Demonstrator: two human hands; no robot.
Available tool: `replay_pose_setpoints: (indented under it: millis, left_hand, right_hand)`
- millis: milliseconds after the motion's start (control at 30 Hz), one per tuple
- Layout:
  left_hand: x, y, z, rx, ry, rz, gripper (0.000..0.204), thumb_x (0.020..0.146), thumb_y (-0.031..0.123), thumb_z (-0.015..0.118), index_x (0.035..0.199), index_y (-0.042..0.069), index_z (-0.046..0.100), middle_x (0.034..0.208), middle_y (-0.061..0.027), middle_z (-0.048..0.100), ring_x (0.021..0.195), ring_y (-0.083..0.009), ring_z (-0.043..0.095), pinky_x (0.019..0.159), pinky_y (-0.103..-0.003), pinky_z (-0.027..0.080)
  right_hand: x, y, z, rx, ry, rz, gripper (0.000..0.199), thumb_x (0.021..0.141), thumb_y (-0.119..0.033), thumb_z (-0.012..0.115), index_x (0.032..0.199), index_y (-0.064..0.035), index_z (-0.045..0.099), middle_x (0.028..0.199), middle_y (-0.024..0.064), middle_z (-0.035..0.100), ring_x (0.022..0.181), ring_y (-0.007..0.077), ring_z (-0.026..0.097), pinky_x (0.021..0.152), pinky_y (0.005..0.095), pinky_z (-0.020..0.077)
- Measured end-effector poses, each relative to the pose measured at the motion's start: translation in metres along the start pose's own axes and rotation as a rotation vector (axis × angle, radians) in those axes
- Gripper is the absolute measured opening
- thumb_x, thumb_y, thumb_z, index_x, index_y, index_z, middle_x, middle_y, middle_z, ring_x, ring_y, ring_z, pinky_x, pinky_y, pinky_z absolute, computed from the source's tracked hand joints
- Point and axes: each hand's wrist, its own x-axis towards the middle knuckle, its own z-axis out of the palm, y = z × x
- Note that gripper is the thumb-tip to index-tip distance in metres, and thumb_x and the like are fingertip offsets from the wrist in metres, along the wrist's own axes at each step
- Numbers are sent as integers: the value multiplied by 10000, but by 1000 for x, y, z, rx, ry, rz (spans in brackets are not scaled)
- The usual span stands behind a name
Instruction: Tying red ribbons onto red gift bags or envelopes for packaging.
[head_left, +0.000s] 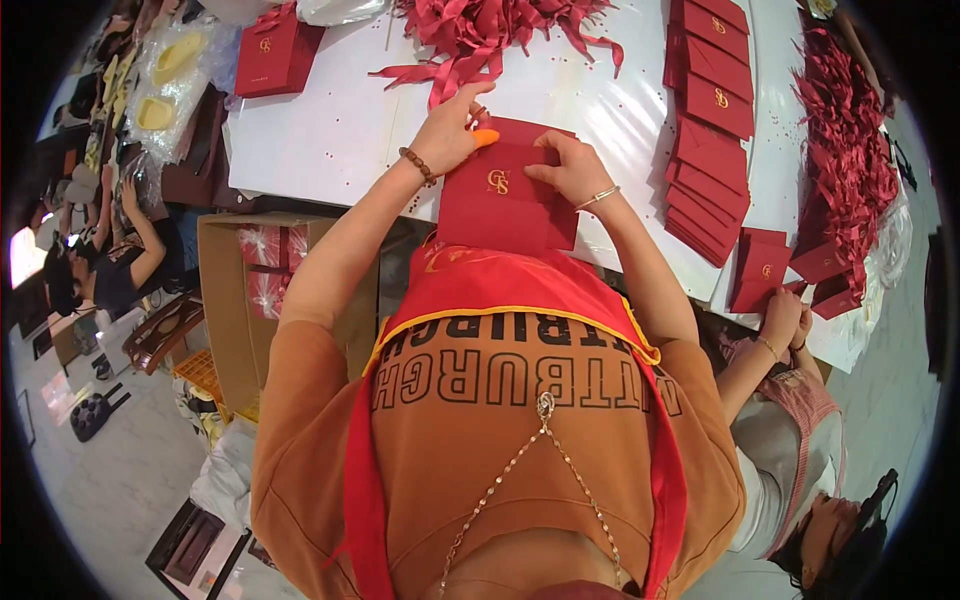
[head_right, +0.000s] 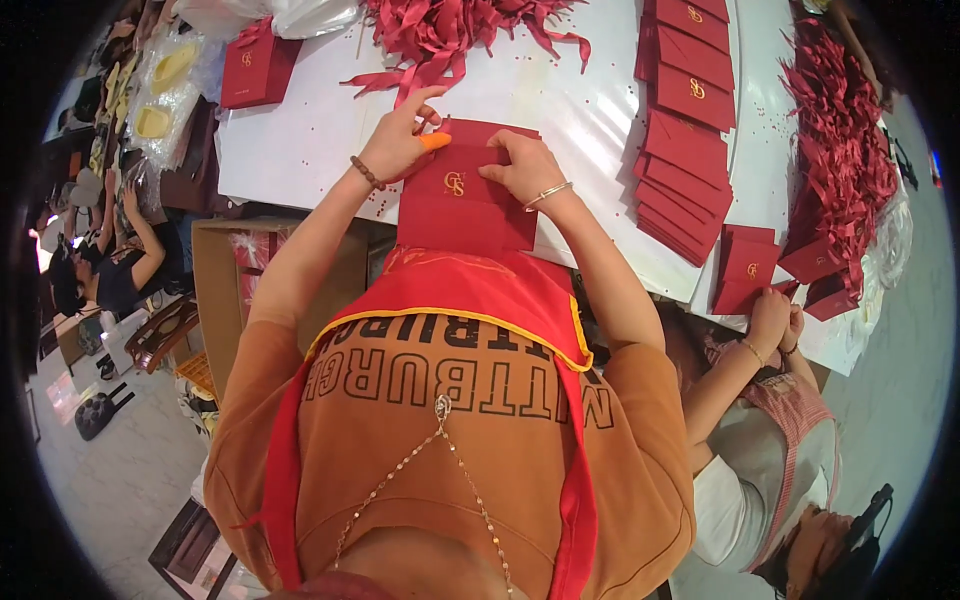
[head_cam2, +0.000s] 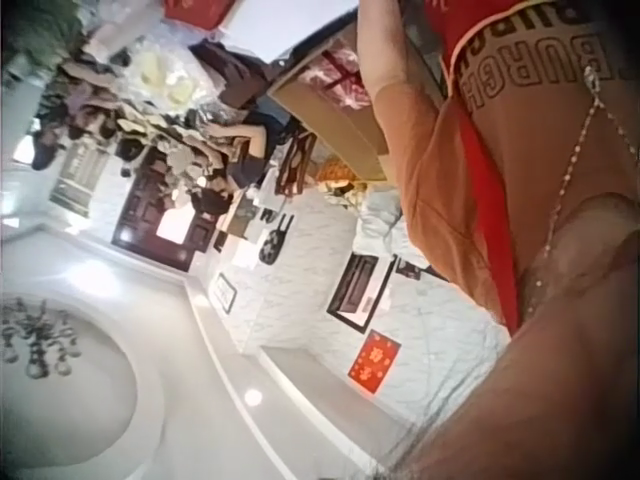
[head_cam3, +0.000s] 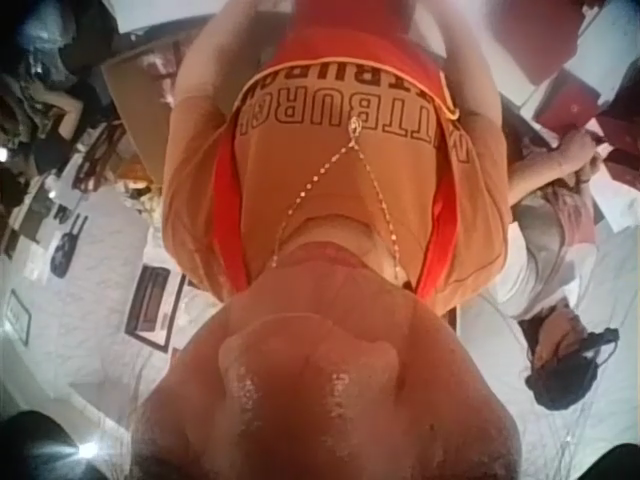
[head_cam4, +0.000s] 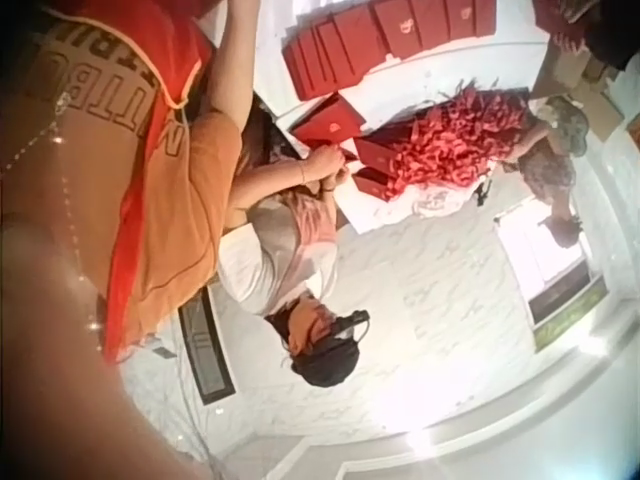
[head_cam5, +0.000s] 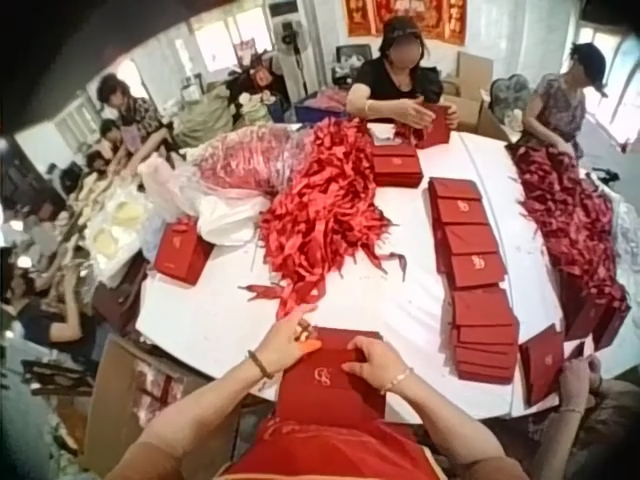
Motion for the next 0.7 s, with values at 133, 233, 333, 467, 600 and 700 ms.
replay_pose_setpoints:
  millis: [133, 233, 333, 467, 600, 700]
  left_hand:
    - [-9, 7, 8, 45, -97, 158, 339, 792, 59, 538, 1128, 61, 495, 767, -76, 551, 641, -138, 529, 597, -258, 434]
    - [-12, -7, 21, 46, -232, 156, 455, 760, 61, 578, 1187, 56, 421, 814, -164, 574, 721, -242, 563, 673, -326, 458]
    - [-19, -10, 39, 103, -165, 194, 452, 786, 20, 555, 1206, 37, 388, 758, -64, 513, 620, -112, 519, 554, -246, 448]
    - [-23, -12, 44, 139, -115, 236, 398, 782, 10, 552, 1161, 32, 434, 805, -90, 534, 665, -132, 538, 572, -237, 458]
    - [-26, -23, 42, 48, -107, 273, 352, 769, 24, 570, 1113, 28, 493, 874, -118, 547, 741, -181, 549, 645, -273, 461]
    - [-29, -17, 43, 251, -15, 425, 327, 751, 37, 589, 1073, 24, 534, 894, -120, 548, 816, -224, 539, 719, -304, 444]
  right_hand:
    - [2, 12, 3, 139, -45, 157, 328, 712, -195, 673, 949, -1, 559, 715, 128, 597, 610, 215, 579, 581, 315, 463]
    - [2, 14, 4, 318, -60, 200, 293, 723, -192, 664, 941, -17, 573, 669, 105, 589, 515, 159, 551, 504, 290, 447]
    - [3, 19, 6, 287, -59, 210, 261, 738, -190, 650, 926, -23, 580, 633, 83, 578, 459, 130, 524, 458, 272, 429]
    - [2, 19, 8, 278, -44, 211, 247, 748, -185, 638, 925, -24, 579, 610, 73, 569, 477, 129, 524, 462, 275, 428]
    - [-1, 18, 8, 312, -22, 210, 266, 747, -186, 638, 948, -23, 582, 622, 72, 572, 511, 132, 537, 481, 273, 436]
    - [0, 19, 9, 344, -35, 218, 290, 741, -188, 644, 971, -22, 585, 639, 74, 575, 521, 135, 538, 494, 271, 441]
